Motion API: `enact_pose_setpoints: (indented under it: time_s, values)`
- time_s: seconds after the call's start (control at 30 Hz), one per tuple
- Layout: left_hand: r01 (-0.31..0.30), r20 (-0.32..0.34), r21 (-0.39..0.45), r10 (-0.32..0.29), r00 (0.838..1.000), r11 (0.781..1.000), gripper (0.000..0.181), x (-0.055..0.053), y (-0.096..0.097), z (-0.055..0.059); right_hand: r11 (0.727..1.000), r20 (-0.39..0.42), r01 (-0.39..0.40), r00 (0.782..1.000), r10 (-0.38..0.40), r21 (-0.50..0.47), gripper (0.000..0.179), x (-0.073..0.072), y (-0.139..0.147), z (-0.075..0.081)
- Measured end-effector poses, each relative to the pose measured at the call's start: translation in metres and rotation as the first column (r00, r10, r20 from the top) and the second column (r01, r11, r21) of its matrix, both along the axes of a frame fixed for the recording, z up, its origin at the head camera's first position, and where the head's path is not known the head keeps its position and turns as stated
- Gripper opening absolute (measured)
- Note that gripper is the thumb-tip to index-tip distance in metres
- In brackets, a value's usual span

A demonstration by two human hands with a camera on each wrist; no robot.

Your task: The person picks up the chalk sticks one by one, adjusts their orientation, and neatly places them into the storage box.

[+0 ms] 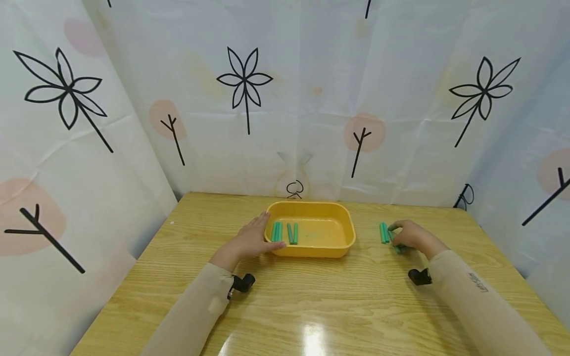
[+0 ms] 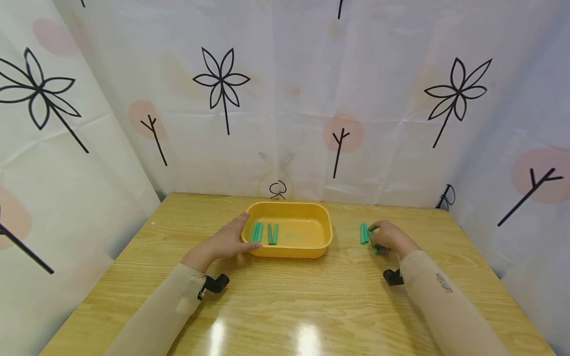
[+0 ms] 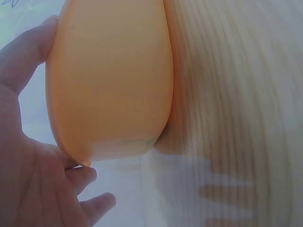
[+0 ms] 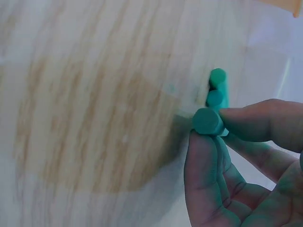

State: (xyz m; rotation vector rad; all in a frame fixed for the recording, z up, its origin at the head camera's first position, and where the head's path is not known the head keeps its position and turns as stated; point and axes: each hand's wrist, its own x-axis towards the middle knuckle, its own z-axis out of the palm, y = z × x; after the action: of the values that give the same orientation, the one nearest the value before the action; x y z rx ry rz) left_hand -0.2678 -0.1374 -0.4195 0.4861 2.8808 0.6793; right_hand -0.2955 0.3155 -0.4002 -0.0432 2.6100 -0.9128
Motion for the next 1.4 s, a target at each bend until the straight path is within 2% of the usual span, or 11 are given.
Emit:
enact_pose_setpoints:
  time_s: [0.23,0.5,0.8,1.4]
  values:
    - [0.005,-0.002,0.002,-0.005,1.000,1.000,0.113,-0.001,0.000,0.000,0.997,0.011,0.004,1.000,-0.003,-0.072,0.062,0.008,-0.003,0.017]
    - [0.009,-0.006,0.005,-0.009,1.000,1.000,0.113,-0.002,-0.001,-0.002,0.986,-0.016,-0.039,0.999,0.037,-0.160,0.062,0.014,-0.012,0.043]
    - [0.009,-0.005,-0.002,-0.009,1.000,1.000,0.113,-0.002,-0.001,-0.002,0.969,-0.051,-0.102,0.994,0.093,-0.224,0.063,0.013,-0.027,0.068]
    - [-0.003,0.008,0.002,0.003,1.000,1.000,0.114,0.000,-0.001,-0.002,0.942,-0.080,-0.105,0.993,0.084,-0.319,0.059,0.006,-0.090,0.102]
